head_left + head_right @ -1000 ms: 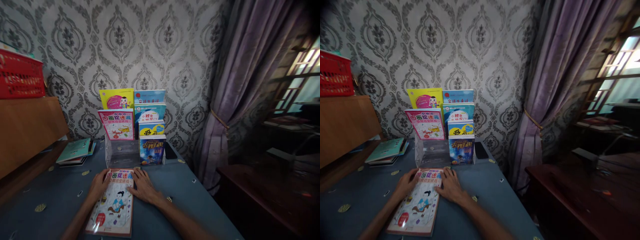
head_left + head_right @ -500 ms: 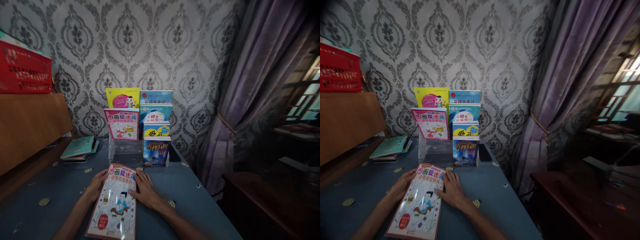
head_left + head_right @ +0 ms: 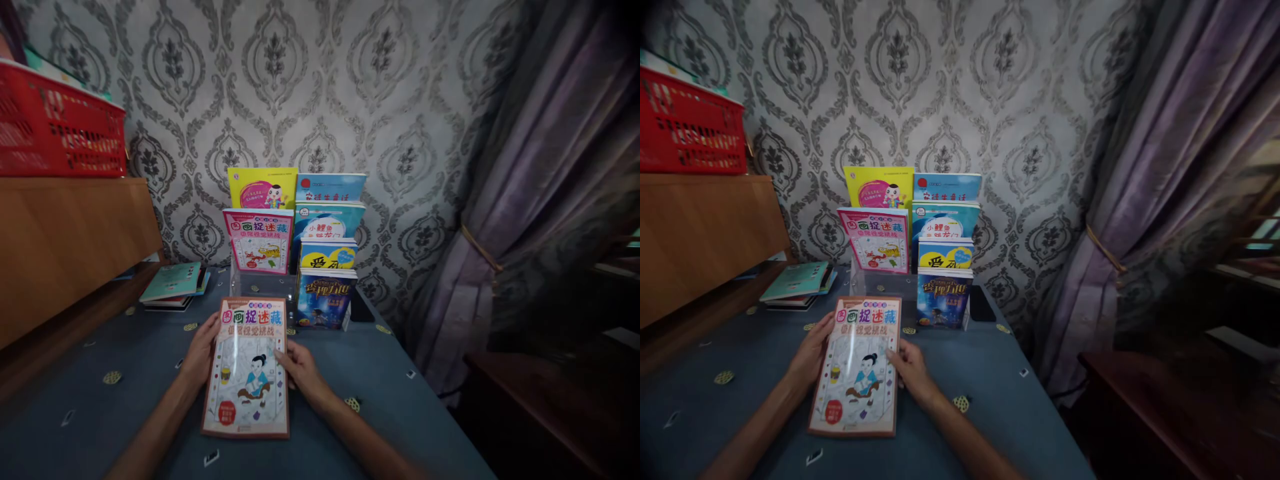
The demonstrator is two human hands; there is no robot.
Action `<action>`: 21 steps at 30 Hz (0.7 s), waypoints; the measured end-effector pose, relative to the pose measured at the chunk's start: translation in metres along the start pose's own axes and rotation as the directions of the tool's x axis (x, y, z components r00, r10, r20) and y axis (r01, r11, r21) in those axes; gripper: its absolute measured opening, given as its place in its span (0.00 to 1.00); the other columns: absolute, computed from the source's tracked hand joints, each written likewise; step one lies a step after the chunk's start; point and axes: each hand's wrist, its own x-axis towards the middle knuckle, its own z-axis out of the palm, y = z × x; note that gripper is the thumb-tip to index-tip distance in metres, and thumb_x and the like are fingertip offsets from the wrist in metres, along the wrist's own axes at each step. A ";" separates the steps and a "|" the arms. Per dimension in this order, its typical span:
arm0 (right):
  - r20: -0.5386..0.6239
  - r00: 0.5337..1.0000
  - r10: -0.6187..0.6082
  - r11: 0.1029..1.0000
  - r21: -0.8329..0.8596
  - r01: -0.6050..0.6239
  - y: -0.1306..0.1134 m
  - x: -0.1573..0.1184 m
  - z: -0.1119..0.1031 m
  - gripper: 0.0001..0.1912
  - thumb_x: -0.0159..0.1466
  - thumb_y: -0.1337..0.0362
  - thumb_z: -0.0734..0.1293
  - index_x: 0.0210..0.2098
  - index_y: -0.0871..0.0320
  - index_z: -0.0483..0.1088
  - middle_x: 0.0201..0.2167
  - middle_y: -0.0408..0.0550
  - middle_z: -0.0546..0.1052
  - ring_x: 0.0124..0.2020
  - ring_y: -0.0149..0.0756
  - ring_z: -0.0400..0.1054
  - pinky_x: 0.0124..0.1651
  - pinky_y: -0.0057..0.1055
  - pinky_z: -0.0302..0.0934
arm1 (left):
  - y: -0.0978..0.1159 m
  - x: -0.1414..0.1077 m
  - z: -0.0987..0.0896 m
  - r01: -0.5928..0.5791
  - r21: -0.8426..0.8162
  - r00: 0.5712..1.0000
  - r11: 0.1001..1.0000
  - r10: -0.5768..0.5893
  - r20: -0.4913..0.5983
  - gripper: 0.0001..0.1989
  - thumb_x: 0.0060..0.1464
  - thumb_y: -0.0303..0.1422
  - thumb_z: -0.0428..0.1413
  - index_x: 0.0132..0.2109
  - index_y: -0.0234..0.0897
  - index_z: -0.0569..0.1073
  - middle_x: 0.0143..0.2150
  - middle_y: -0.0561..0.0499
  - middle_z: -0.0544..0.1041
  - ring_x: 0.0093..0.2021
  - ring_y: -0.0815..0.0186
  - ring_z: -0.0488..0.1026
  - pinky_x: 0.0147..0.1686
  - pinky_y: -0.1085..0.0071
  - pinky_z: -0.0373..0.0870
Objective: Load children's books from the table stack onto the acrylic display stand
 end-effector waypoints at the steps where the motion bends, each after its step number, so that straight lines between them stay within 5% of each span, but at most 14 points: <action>1: -0.015 0.999 -0.052 0.998 -0.019 0.052 -0.010 -0.002 -0.002 0.29 0.59 0.36 0.68 0.42 0.57 0.74 0.23 0.41 0.73 0.19 0.29 0.62 0.22 0.26 0.59 | 0.002 -0.002 0.004 -0.024 -0.007 1.000 1.000 0.024 0.013 0.22 0.45 0.36 0.68 0.47 0.36 0.74 0.41 0.46 0.84 0.46 0.52 0.82 0.46 0.59 0.80; 5: -0.058 0.958 -0.282 0.934 -0.243 0.261 -0.041 -0.014 -0.010 0.23 0.65 0.42 0.64 0.36 0.56 0.74 0.29 0.45 0.76 0.33 0.39 0.71 0.39 0.34 0.68 | 0.007 -0.010 0.015 -0.066 0.028 0.988 0.997 0.062 0.141 0.25 0.40 0.39 0.71 0.45 0.33 0.77 0.39 0.42 0.84 0.45 0.47 0.82 0.47 0.55 0.79; 11: -0.103 0.941 -0.323 0.862 -0.442 0.248 -0.031 -0.032 -0.019 0.19 0.70 0.47 0.60 0.37 0.55 0.71 0.30 0.45 0.75 0.34 0.39 0.70 0.41 0.33 0.67 | -0.011 -0.014 0.010 -0.025 0.240 0.942 0.971 -0.057 0.331 0.26 0.35 0.36 0.73 0.43 0.30 0.79 0.39 0.40 0.84 0.42 0.46 0.82 0.46 0.52 0.79; 21: -0.114 0.878 -0.465 0.733 -0.606 0.309 -0.005 -0.034 -0.020 0.12 0.71 0.55 0.59 0.34 0.54 0.65 0.26 0.42 0.73 0.27 0.33 0.68 0.32 0.26 0.60 | -0.040 -0.014 -0.010 0.067 0.383 0.945 0.921 -0.182 0.271 0.35 0.33 0.37 0.74 0.52 0.34 0.77 0.46 0.42 0.83 0.50 0.46 0.80 0.53 0.49 0.76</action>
